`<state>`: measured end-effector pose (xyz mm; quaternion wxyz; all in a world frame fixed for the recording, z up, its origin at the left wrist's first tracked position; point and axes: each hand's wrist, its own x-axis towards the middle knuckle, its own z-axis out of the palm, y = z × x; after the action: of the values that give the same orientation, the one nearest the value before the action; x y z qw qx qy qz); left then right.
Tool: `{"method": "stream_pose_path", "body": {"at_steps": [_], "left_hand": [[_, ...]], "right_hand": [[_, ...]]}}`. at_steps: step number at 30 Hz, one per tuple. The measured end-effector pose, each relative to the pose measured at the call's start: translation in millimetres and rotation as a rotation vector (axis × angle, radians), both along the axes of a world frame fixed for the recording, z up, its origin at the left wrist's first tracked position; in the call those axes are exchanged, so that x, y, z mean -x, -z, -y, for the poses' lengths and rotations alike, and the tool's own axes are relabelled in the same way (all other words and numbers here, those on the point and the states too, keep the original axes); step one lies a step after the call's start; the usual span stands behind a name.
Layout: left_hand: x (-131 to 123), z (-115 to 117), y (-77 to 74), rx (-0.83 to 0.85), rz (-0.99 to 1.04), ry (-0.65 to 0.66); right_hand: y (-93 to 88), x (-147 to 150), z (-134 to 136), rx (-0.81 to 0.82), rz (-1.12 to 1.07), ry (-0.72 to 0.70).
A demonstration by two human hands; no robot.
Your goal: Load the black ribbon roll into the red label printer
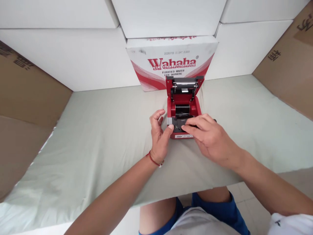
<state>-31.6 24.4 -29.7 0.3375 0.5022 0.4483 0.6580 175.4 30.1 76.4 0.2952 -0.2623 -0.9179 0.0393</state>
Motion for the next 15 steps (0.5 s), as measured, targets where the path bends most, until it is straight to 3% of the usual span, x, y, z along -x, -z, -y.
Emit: {"method": "stream_pose_path", "body": {"at_steps": [4, 7, 11, 13, 15], "left_hand": [[-6.3, 5.9, -5.1, 0.02, 0.043, 0.04], [-7.7, 4.8, -5.7, 0.043, 0.062, 0.081], [-6.7, 1.2, -3.3, 0.063, 0.106, 0.142], [-6.0, 0.0, -2.2, 0.068, 0.107, 0.144], [-5.3, -0.4, -1.9, 0.077, 0.094, 0.137]], "right_hand": [[20.0, 6.3, 14.9, -0.083, -0.01, 0.074], [24.0, 10.6, 23.3, -0.137, 0.012, 0.117], [8.3, 4.4, 18.1, -0.05, 0.017, 0.088], [-6.1, -2.9, 0.3, -0.008, -0.049, 0.081], [-19.8, -8.2, -29.0, -0.05, -0.136, 0.171]]}}
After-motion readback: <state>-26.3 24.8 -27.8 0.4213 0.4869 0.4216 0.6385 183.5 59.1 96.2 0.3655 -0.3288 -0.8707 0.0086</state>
